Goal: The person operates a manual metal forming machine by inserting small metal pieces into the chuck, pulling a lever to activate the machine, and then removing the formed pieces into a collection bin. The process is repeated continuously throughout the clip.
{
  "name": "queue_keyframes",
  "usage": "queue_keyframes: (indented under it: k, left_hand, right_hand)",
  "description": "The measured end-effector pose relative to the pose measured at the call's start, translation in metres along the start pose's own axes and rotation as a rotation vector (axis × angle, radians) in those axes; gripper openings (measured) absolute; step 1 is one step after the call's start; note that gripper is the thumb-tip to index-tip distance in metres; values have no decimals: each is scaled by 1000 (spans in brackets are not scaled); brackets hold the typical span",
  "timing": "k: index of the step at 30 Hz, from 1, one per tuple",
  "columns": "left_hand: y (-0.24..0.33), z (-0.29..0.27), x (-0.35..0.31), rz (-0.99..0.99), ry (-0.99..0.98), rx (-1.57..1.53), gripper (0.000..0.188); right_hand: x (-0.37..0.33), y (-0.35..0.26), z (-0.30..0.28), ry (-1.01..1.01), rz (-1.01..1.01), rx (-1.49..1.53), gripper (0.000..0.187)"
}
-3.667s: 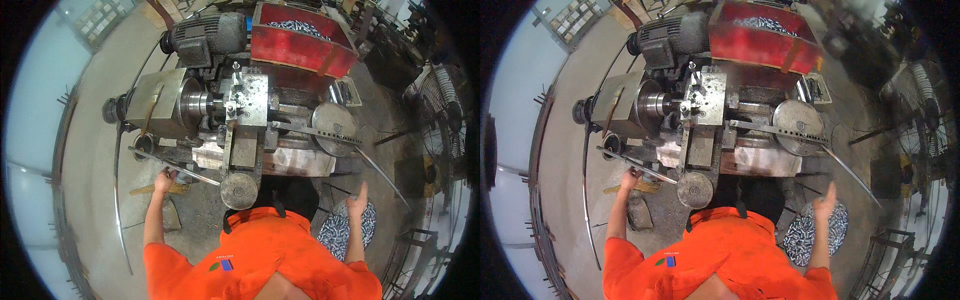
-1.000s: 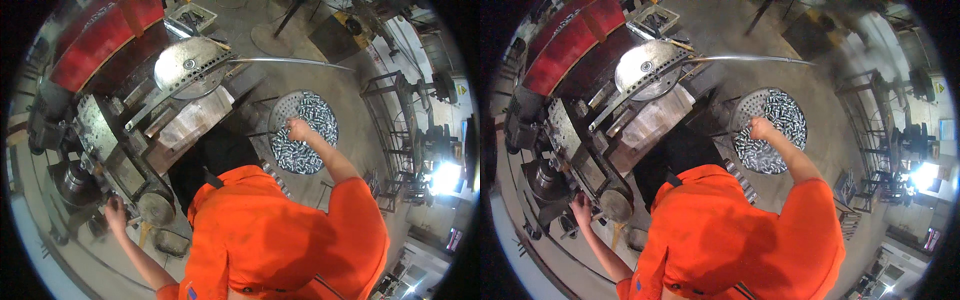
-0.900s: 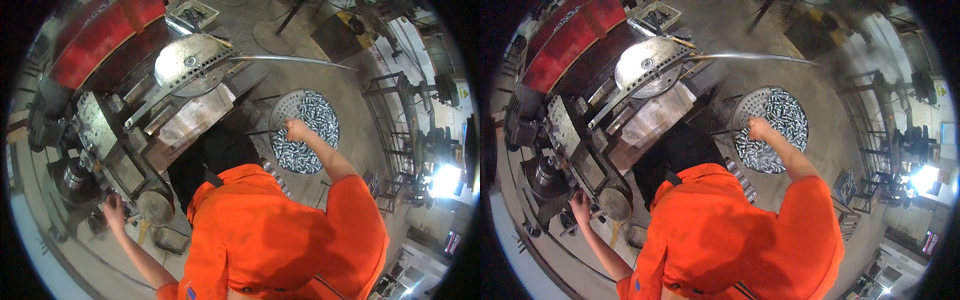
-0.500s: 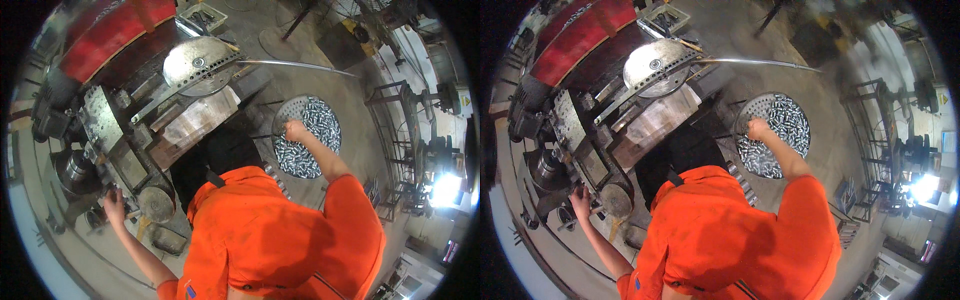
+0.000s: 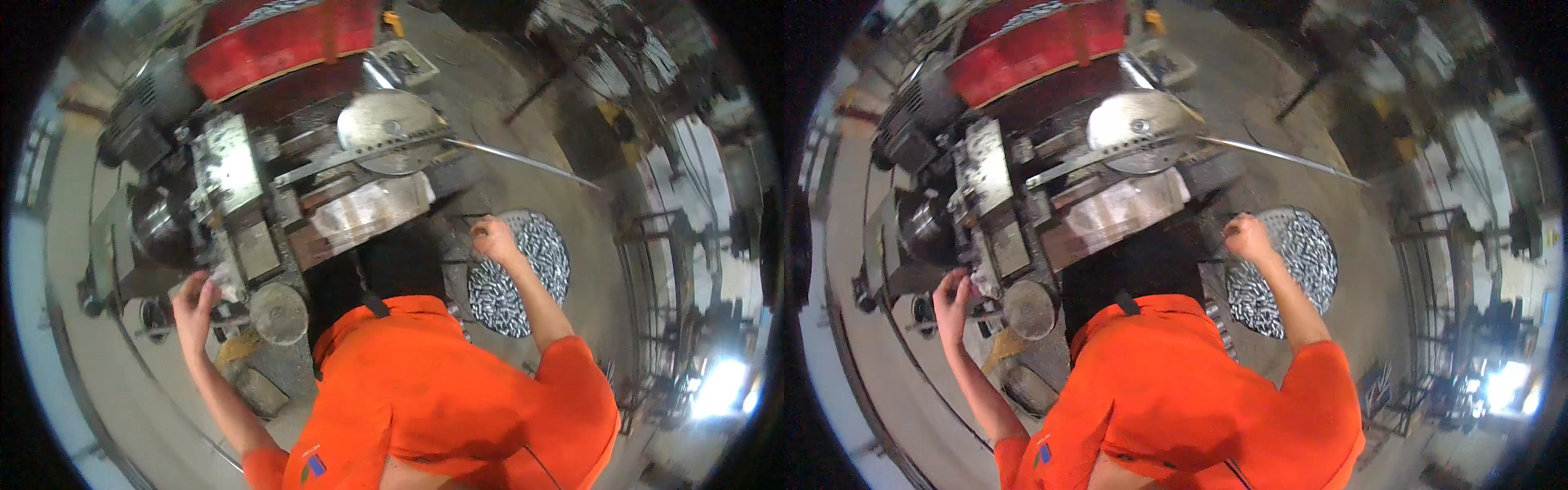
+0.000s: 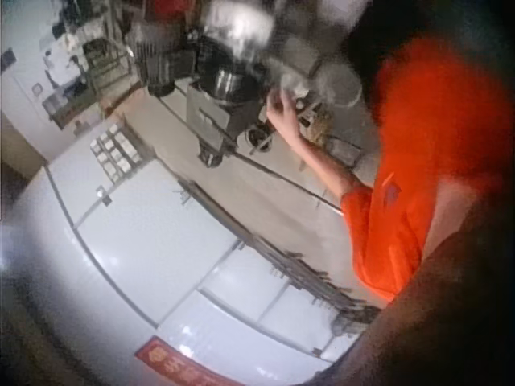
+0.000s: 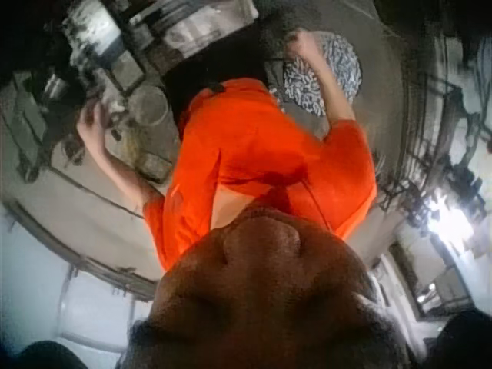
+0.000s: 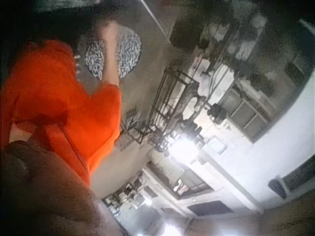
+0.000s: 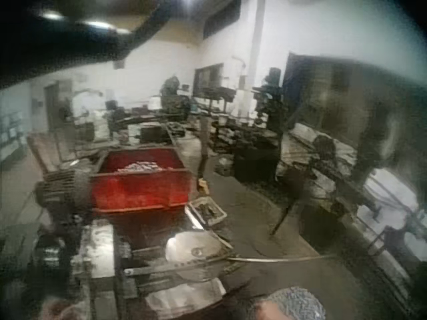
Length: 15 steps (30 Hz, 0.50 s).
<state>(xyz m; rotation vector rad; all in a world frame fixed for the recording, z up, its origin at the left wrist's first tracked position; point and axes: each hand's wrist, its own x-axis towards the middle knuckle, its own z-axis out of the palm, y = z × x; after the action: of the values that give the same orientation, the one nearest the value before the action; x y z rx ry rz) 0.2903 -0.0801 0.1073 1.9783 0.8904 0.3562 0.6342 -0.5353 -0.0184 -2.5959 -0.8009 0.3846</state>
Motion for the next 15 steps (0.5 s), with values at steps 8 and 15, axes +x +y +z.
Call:
queue_keyframes:
  k: [8, 15]
  left_hand:
    - [97, 62, -9, 123, -198, -329, 34]
    - [82, 76, -25, 40, -380, -919, 38]
  right_hand:
    - [26, -270, -43, -5, -1061, 540, 38]
    - [17, -330, -32, 60, -1259, 564, 38]
